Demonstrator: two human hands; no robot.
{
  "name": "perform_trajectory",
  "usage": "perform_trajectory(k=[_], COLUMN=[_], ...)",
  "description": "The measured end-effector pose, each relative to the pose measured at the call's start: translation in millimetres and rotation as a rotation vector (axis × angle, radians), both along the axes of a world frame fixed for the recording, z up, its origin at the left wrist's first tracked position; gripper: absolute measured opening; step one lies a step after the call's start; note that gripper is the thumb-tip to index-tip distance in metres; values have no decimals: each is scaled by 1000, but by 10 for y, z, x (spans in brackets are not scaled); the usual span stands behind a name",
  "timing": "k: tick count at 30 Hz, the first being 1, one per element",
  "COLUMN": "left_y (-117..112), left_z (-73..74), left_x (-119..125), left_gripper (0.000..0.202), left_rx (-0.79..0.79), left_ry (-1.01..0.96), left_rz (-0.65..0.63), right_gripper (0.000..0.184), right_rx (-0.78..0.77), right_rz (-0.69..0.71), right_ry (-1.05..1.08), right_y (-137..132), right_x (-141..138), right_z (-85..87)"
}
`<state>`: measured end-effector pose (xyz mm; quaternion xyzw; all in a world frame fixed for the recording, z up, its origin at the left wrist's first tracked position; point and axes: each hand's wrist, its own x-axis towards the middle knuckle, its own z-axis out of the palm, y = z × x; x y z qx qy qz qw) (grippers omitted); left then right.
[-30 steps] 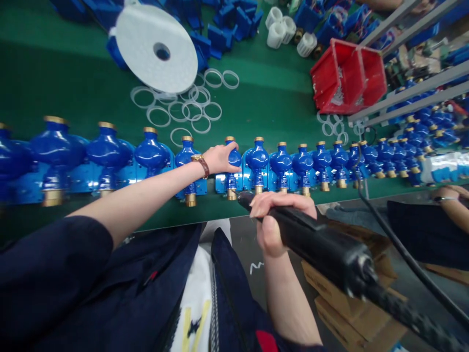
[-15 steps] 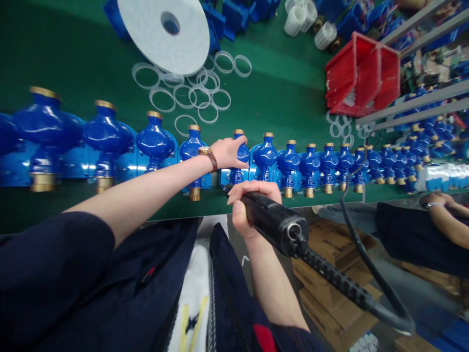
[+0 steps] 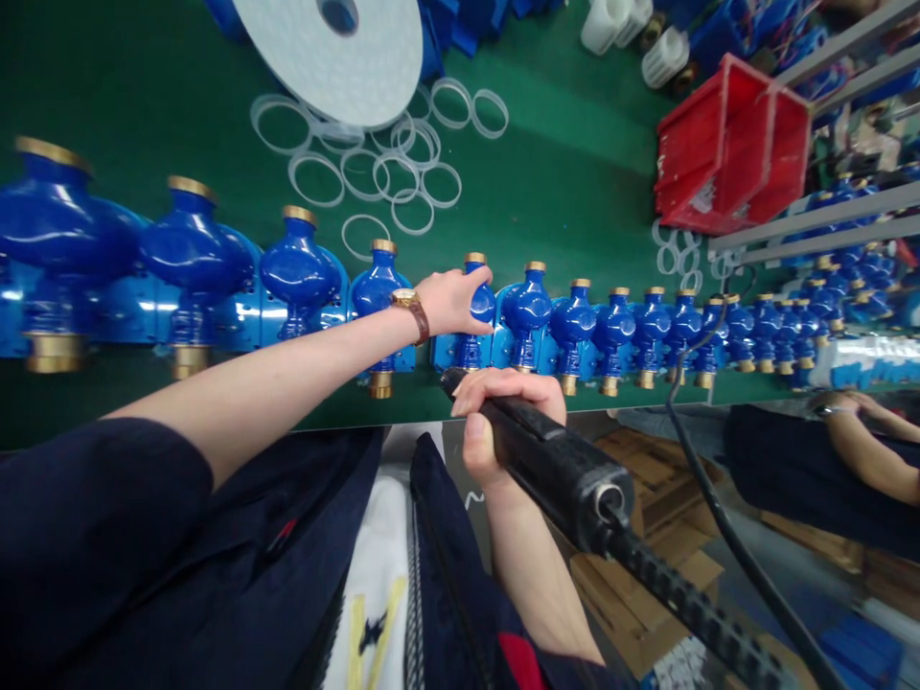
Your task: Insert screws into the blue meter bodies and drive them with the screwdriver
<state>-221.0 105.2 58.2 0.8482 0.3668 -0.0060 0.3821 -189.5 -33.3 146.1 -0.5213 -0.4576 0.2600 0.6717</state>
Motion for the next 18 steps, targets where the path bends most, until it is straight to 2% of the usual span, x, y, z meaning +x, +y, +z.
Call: perform_trajectory(k=[11,18], left_y=[9,14], left_z=[-8,-39], left_x=[-10,-31], left_gripper=[75,76], left_rx=[7,45], left_ry=[15,54], left_rz=[-15,-29], right_gripper=[21,20], right_rx=[-61,-157], right_rz=[13,-53], right_ry=[-69,-156], right_y=[94,74], right_x=[-56,-66], right_z=[-111,-199])
